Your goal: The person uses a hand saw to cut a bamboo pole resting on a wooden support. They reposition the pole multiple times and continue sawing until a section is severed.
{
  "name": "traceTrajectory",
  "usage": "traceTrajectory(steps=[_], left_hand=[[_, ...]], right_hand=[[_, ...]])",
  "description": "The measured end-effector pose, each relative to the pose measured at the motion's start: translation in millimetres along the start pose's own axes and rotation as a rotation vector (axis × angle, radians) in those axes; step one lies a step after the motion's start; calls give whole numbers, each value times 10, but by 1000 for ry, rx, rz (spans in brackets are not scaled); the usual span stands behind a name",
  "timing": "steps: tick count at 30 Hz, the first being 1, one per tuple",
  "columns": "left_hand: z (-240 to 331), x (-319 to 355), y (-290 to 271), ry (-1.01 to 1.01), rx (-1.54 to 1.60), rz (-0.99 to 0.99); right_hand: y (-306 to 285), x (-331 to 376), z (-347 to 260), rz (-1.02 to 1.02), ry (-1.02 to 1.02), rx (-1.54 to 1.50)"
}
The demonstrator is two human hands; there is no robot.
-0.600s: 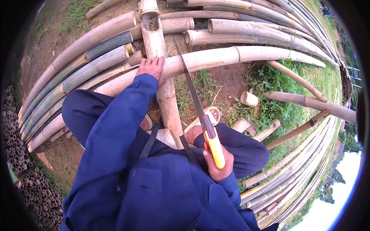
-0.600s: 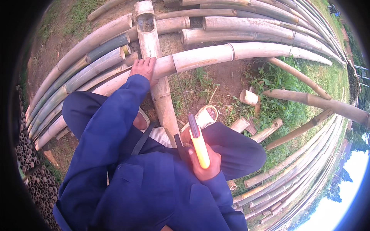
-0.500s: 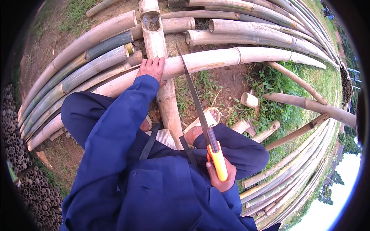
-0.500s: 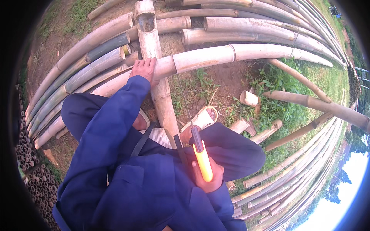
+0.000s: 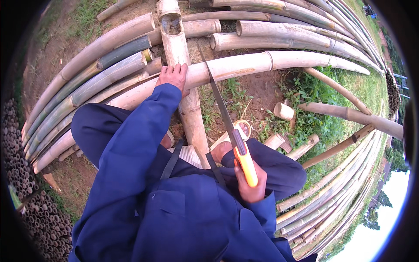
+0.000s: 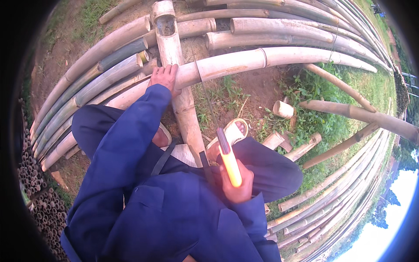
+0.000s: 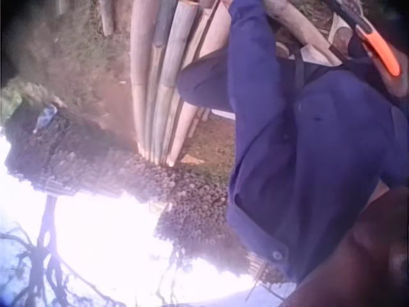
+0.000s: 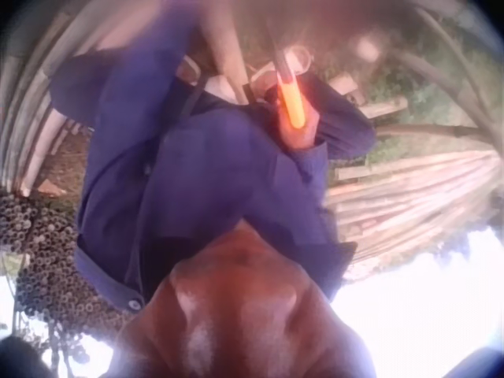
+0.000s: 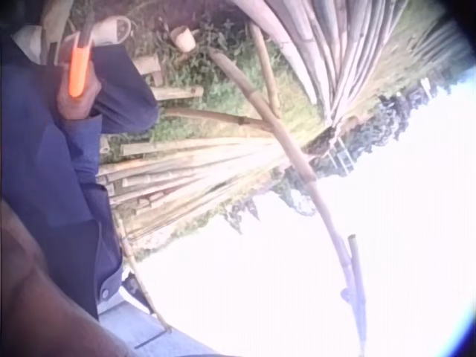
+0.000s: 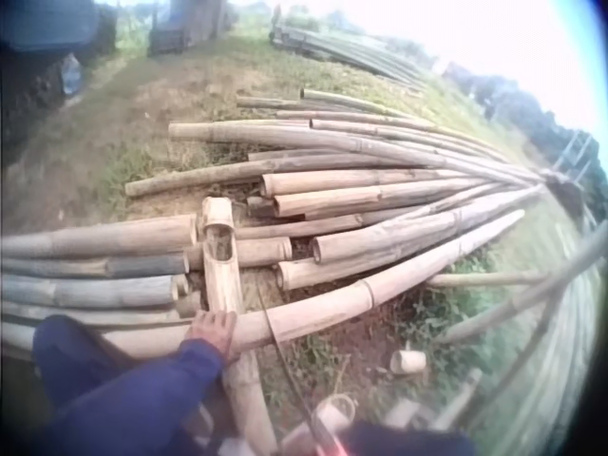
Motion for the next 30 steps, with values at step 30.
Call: traceTrajectory(steps=[30], left_hand=[[23, -44, 5, 75, -3, 106]], right_hand=[[769, -875, 144, 68, -111, 2]])
Point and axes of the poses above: each hand's wrist, its own x-axis away from the middle knuckle, its own y-axis out of the palm, z = x × y, the point moved 1 cm from there along -x, towards the middle knuckle, and after that the axes turned 6 degrees about x, right-handed, at the moved point
